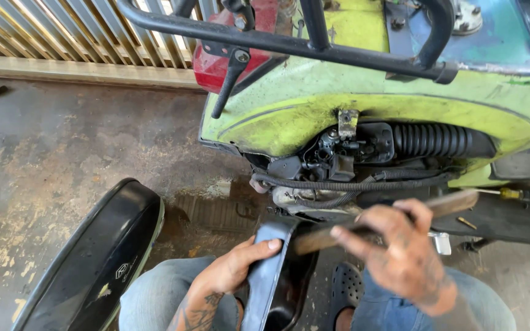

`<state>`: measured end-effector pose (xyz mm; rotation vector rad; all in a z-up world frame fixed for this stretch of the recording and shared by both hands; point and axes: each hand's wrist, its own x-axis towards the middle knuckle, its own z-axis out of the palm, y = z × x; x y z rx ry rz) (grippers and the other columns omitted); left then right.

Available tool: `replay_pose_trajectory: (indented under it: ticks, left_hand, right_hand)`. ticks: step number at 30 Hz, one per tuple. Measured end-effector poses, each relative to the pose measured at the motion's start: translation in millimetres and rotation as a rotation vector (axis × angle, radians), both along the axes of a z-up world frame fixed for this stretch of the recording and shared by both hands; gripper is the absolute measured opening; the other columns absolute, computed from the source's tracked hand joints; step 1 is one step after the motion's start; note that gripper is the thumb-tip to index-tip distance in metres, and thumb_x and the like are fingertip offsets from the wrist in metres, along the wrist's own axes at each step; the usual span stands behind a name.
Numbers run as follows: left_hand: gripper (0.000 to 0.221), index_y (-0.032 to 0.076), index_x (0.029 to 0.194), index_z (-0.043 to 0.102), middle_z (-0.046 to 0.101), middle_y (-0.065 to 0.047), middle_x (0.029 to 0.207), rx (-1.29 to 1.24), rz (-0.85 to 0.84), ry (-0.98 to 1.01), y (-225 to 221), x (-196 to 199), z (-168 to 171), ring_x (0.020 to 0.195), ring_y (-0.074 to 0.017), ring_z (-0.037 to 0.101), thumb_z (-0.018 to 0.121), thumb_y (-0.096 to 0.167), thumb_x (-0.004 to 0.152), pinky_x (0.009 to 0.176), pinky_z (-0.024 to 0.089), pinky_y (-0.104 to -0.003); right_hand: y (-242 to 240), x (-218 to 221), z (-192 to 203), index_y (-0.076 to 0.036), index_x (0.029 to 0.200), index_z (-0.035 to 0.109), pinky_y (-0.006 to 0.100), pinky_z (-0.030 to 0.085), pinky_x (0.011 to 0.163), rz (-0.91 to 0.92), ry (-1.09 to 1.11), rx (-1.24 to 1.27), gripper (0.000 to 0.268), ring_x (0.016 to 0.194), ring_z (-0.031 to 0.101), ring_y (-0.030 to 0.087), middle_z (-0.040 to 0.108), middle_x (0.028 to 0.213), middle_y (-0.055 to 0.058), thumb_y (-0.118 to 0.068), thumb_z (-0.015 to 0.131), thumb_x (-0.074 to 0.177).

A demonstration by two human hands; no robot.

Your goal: Removing the air filter cover from a scooter and cleaning it along with a small engine part using a brush

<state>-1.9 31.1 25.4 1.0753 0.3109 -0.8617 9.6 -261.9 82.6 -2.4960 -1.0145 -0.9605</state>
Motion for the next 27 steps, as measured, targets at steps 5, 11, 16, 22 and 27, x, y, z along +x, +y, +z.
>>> replay_pose_trajectory:
  ticks: [5,11,16,22,27]
  left_hand:
    - [0.051,-0.002,0.118,0.068,0.067,-0.007,0.091,0.036,-0.207,-0.098,-10,-2,-2,0.072,-0.0120,0.055,0.058,0.042,0.094,0.070,0.043,-0.026]
    - [0.061,-0.012,0.130,0.058,0.068,-0.017,0.092,-0.104,0.083,-0.139,9,4,-15,0.064,-0.0148,0.058,0.060,0.036,0.092,0.058,0.045,-0.025]
    - [0.062,-0.010,0.123,0.058,0.065,-0.018,0.090,-0.135,0.145,-0.202,16,9,-17,0.068,-0.0209,0.057,0.057,0.043,0.090,0.070,0.047,-0.037]
    - [0.054,-0.007,0.111,0.063,0.063,-0.014,0.088,-0.151,0.109,-0.142,12,4,-28,0.068,-0.0175,0.054,0.057,0.044,0.093,0.067,0.042,-0.034]
    - [0.047,-0.002,0.103,0.066,0.062,-0.008,0.081,-0.176,0.078,-0.071,5,-1,-31,0.062,-0.0124,0.049,0.060,0.044,0.094,0.059,0.038,-0.029]
  right_hand:
    - [-1,-5,-19,-0.041,0.136,0.061,0.047,0.023,0.111,-0.022,-0.122,-0.178,0.056,0.107,0.055,0.012,0.055,0.120,-0.003,-0.026,0.084,0.088]
    - [-16,-3,20,-0.022,0.133,0.070,0.035,0.043,0.088,0.035,0.619,-0.151,0.047,0.076,0.061,0.016,0.064,0.116,0.001,-0.024,0.067,0.087]
    - [2,-28,8,-0.022,0.131,0.069,0.031,0.055,0.067,0.262,0.638,-0.176,0.038,0.077,0.060,0.014,0.056,0.109,0.001,-0.031,0.059,0.095]
    - [2,-20,8,-0.022,0.136,0.064,0.029,0.055,0.067,0.114,0.440,-0.130,0.047,0.077,0.060,0.014,0.060,0.114,0.007,-0.026,0.066,0.089]
    - [0,-21,13,-0.025,0.136,0.065,0.031,0.052,0.074,0.150,0.401,-0.119,0.045,0.083,0.057,0.015,0.060,0.115,0.005,-0.027,0.064,0.091]
